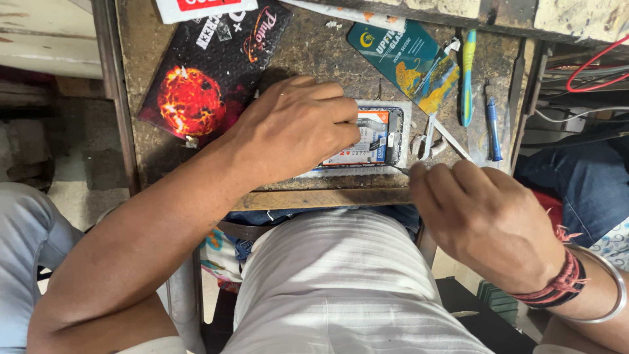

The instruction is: The person disassembles a smartphone, removes the battery, and uses a screwdriver to adjust internal components. They then reassemble the device by reconnecting the battery and placing the back cover.

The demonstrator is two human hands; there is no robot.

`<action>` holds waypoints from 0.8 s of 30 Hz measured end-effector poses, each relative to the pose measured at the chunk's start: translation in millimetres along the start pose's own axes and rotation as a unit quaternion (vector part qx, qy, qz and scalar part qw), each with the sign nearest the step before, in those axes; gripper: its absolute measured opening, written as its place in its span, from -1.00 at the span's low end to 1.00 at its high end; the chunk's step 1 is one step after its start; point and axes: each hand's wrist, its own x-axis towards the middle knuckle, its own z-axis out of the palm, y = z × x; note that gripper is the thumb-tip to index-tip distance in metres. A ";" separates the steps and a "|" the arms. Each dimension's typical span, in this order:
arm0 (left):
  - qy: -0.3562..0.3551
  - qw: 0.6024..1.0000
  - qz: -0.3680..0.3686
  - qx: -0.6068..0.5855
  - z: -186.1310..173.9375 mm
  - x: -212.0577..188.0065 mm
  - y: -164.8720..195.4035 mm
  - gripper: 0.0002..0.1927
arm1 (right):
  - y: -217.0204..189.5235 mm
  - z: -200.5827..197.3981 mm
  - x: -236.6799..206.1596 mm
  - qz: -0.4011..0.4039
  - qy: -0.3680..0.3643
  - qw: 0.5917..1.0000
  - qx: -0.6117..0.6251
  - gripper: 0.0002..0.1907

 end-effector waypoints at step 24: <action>0.012 1.000 0.005 -0.014 -2.1 -0.6 -0.8 -0.94 | -19.9 44.1 -37.5 0.277 0.204 0.915 0.212 -0.70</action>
